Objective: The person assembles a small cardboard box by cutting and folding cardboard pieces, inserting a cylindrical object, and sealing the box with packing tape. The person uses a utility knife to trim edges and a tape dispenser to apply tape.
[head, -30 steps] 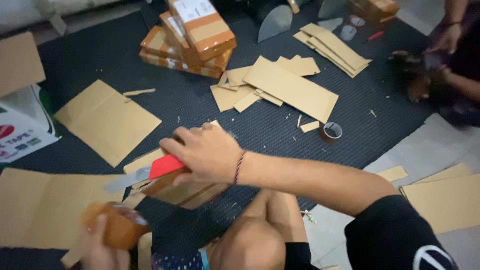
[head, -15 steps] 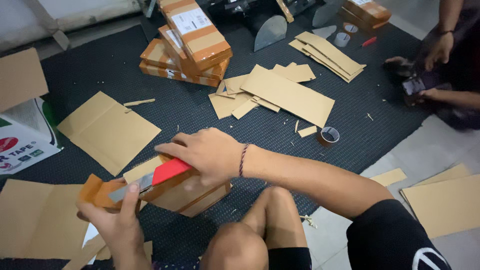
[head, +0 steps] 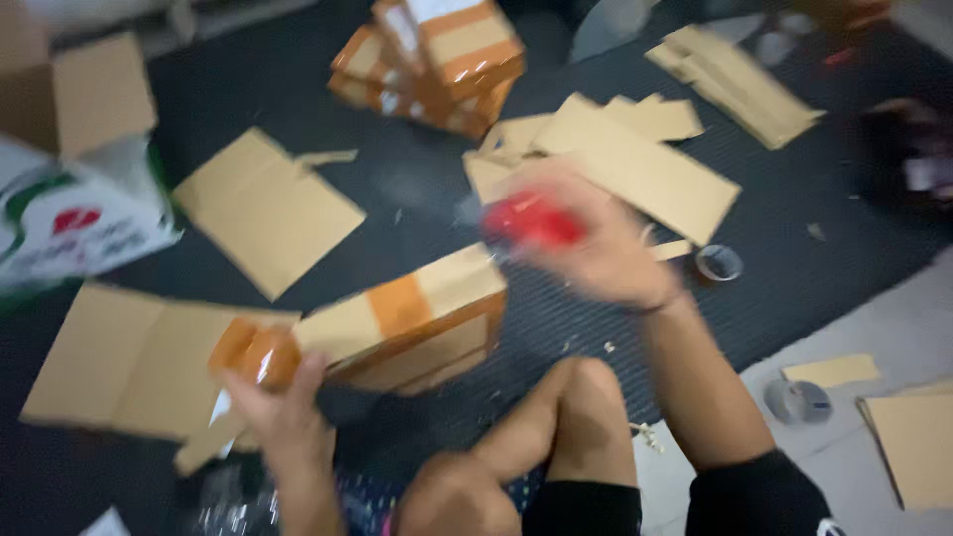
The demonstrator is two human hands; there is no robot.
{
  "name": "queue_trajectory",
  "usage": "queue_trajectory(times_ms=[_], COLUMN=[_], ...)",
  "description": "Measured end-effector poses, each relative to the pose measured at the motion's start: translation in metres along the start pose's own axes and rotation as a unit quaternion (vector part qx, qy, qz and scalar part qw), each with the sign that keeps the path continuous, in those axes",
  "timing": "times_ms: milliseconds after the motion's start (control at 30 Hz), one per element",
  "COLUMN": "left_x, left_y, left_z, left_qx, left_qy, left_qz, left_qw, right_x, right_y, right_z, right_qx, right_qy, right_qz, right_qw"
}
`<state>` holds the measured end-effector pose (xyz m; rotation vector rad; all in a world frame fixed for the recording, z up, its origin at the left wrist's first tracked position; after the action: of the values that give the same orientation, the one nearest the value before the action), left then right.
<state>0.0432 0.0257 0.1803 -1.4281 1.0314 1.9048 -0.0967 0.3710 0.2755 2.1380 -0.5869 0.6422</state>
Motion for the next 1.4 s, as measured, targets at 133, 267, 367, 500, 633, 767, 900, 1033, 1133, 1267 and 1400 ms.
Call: queue_trajectory(times_ms=[133, 267, 367, 500, 633, 767, 900, 1033, 1133, 1267, 1400], left_x=[-0.001, -0.002, 0.002, 0.011, 0.018, 0.017, 0.008, 0.008, 0.014, 0.025, 0.043], left_y=[0.002, 0.0, 0.0, 0.002, 0.003, -0.003, -0.008, -0.004, 0.01, 0.042, 0.073], left_z=[0.011, 0.022, 0.028, 0.034, 0.041, 0.048, 0.052, 0.054, 0.05, 0.048, 0.076], left_qx=[0.011, 0.026, 0.018, 0.027, -0.002, -0.049, -0.008, 0.006, 0.044, 0.1, 0.054], left_qy=[0.01, -0.006, -0.029, -0.096, -0.147, -0.155, -0.089, -0.003, -0.021, -0.108, -0.126], left_qz=[0.011, 0.045, 0.069, 0.157, 0.215, 0.248, 0.327, 0.384, 0.401, 0.359, 0.259], left_qw=[1.0, 0.999, 0.997, 0.983, 0.965, 0.955, 0.941, 0.923, 0.915, 0.922, 0.956], right_x=[-0.162, -0.242, -0.25, -0.229, -0.137, -0.033, -0.014, -0.028, -0.019, 0.03, 0.061], right_y=[-0.106, -0.227, -0.269, -0.206, -0.089, -0.018, 0.002, -0.017, -0.03, -0.046, -0.054], right_z=[0.026, 0.097, 0.126, 0.115, 0.079, 0.07, 0.083, 0.089, 0.089, 0.116, 0.161], right_qx=[-0.294, -0.114, -0.061, -0.168, -0.152, -0.003, -0.017, -0.071, -0.074, -0.14, -0.121], right_qy=[0.144, -0.124, -0.243, -0.245, 0.414, 0.251, 0.147, 0.179, 0.146, -0.037, -0.044], right_qz=[0.358, 0.386, 0.659, 0.428, 0.066, -0.028, -0.042, -0.069, -0.076, -0.007, 0.02], right_qw=[0.875, 0.907, 0.71, 0.853, 0.895, 0.968, 0.988, 0.979, 0.984, 0.989, 0.991])
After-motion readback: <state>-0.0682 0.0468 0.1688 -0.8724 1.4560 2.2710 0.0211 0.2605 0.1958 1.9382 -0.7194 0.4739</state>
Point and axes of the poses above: each hand's wrist, its own y-axis towards the middle knuckle, its own z-axis out of the palm, x = y × z, the point moved 2 cm from there along y, towards the middle knuckle, and after that the axes turned 4 degrees about x, right-handed, at the moved point
